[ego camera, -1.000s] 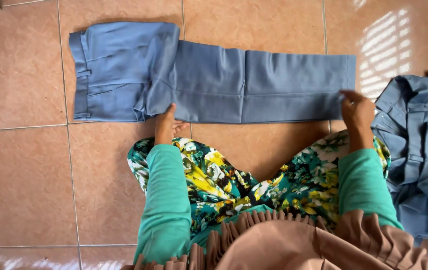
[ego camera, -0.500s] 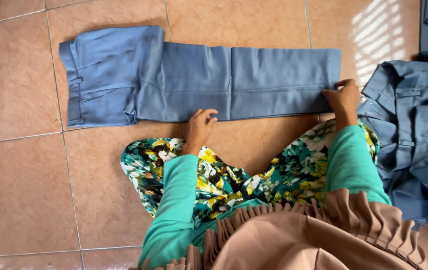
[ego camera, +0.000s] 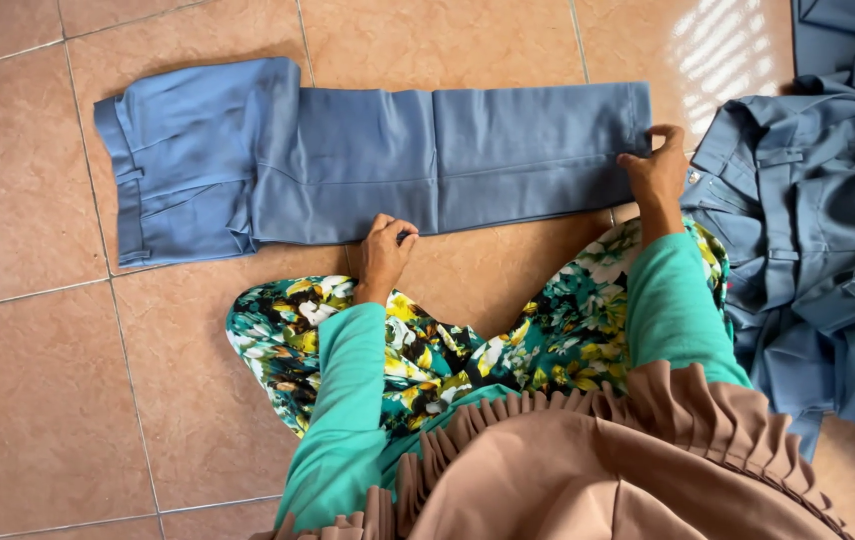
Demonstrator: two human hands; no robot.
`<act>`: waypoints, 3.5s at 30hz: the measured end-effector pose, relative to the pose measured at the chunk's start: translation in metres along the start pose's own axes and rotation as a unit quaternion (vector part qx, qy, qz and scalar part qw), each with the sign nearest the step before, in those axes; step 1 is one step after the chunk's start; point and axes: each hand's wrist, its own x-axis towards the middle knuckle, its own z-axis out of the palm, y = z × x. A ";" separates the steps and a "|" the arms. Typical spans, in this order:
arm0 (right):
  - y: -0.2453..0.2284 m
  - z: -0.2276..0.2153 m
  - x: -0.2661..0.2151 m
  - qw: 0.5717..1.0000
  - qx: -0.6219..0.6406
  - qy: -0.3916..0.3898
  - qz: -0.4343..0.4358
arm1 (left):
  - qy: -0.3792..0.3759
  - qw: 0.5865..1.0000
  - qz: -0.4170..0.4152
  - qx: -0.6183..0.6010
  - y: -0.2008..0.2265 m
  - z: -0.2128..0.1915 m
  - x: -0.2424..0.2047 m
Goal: Folding blue trousers and stacking them neatly on the floor.
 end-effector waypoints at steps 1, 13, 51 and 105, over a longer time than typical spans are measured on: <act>0.015 0.005 0.011 1.000 0.000 0.001 0.001 | -0.001 1.000 0.002 0.000 -0.003 0.003 0.001; 0.046 0.013 0.028 0.995 0.062 0.071 0.013 | 0.027 0.988 -0.045 -0.143 -0.007 -0.002 -0.004; -0.003 -0.110 -0.020 0.358 0.906 -0.223 -0.026 | -0.284 0.948 0.065 0.126 0.218 0.094 0.000; -0.203 0.012 -0.128 0.868 0.417 -0.187 -0.195 | -0.064 0.808 -0.196 -0.552 0.043 0.088 0.052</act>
